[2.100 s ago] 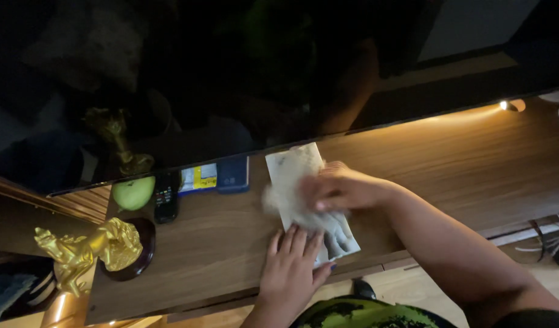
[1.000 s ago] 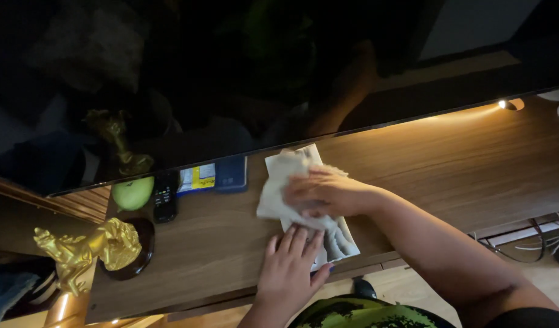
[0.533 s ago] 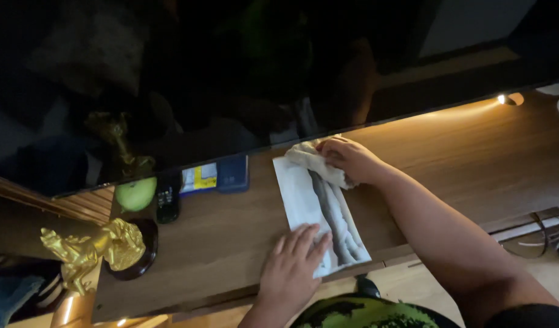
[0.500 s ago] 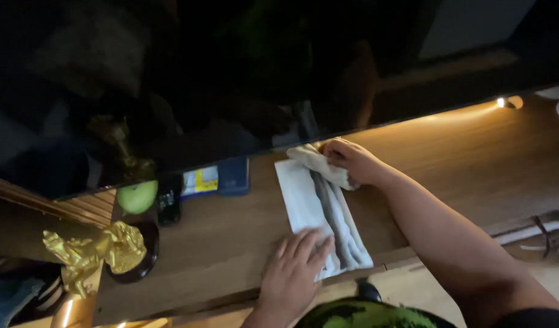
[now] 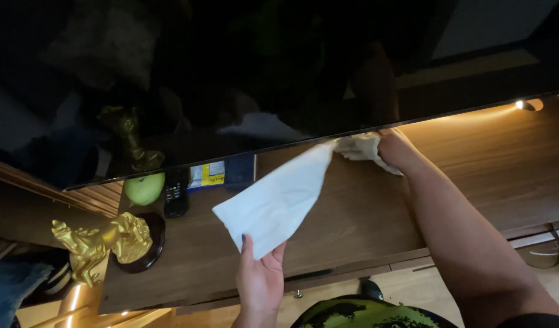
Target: Cleaning a desk surface, wiping decorative items, and organizing objects in a hotel room.
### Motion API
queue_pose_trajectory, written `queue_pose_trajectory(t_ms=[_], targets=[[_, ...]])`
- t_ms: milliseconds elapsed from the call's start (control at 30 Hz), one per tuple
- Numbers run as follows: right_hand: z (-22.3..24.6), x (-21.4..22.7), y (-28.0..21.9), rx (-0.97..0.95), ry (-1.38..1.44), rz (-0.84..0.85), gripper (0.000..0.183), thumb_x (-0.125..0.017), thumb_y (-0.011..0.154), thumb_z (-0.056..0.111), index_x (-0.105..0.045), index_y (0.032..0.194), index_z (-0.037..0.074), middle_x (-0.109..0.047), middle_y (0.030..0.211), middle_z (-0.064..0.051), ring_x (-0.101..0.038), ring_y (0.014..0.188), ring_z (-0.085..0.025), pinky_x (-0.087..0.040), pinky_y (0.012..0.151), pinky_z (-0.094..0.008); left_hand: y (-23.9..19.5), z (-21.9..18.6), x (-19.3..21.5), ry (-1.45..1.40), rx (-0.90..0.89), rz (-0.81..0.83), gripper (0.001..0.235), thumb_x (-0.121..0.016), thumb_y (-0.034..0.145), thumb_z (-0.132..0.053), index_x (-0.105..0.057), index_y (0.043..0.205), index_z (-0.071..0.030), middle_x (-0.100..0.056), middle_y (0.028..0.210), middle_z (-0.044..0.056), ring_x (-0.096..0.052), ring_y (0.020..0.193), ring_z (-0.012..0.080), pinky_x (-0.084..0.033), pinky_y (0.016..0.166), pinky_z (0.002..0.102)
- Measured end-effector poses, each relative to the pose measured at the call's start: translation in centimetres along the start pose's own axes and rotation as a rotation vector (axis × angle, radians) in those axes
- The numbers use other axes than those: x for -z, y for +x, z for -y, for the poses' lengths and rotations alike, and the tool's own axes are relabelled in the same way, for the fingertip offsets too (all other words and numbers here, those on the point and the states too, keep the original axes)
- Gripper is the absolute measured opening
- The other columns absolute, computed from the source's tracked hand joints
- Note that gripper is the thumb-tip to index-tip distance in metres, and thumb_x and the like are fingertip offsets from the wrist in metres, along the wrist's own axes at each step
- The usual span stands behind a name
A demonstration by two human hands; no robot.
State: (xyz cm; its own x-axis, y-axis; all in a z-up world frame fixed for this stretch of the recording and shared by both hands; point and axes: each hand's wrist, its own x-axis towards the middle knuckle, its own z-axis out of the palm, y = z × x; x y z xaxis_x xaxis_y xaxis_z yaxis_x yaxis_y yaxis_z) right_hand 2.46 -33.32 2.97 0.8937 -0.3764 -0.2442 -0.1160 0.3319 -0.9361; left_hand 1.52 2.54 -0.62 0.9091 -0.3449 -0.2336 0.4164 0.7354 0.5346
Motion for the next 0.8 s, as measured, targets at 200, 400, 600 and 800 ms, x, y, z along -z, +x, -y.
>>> queue_pose_trajectory(t_ms=[200, 400, 600, 800], targets=[[-3.0, 4.1, 3.1, 0.125, -0.752, -0.149, 0.04, -0.052, 0.097, 0.018, -0.064, 0.134, 0.006, -0.072, 0.101, -0.018, -0.064, 0.076, -0.026, -0.053, 0.066, -0.038, -2.9, -0.3, -3.3, 0.179, 0.227, 0.328, 0.065, -0.058, 0.094, -0.026, -0.035, 0.151, -0.004, -0.065, 0.125, 0.025, -0.067, 0.113, 0.0333, -0.062, 0.084, 0.043], [-2.0, 2.5, 2.1, 0.033, -0.778, -0.208, 0.041, -0.062, 0.099, 0.041, -0.077, 0.117, 0.008, -0.073, 0.09, -0.011, -0.063, 0.073, -0.02, -0.051, 0.067, -0.033, -2.5, 0.3, -1.4, 0.867, 0.738, 1.036, 0.107, -0.011, 0.09, -0.078, -0.031, 0.16, -0.001, -0.061, 0.136, 0.021, -0.063, 0.116, 0.0277, -0.05, 0.095, 0.034], [-0.1, 0.4, -0.6, 0.148, -0.849, -0.101, 0.037, -0.067, 0.095, 0.032, -0.074, 0.114, 0.001, -0.075, 0.094, -0.008, -0.065, 0.075, -0.017, -0.054, 0.07, -0.03, -5.7, -3.8, -4.2, 1.442, -0.774, 1.436, 0.034, -0.064, 0.104, -0.009, -0.055, 0.137, -0.006, -0.062, 0.134, 0.015, -0.067, 0.12, 0.0283, -0.06, 0.095, 0.041], [-0.3, 1.6, -0.6, 0.168, -0.714, 0.026, 0.038, -0.065, 0.097, 0.031, -0.072, 0.109, -0.004, -0.07, 0.09, -0.009, -0.058, 0.073, -0.016, -0.049, 0.065, -0.03, 2.4, -3.3, -4.8, 1.954, -0.571, 1.221, 0.055, -0.065, 0.093, -0.039, -0.057, 0.144, -0.019, -0.031, 0.166, 0.005, -0.017, 0.154, 0.029, -0.008, 0.122, 0.057]])
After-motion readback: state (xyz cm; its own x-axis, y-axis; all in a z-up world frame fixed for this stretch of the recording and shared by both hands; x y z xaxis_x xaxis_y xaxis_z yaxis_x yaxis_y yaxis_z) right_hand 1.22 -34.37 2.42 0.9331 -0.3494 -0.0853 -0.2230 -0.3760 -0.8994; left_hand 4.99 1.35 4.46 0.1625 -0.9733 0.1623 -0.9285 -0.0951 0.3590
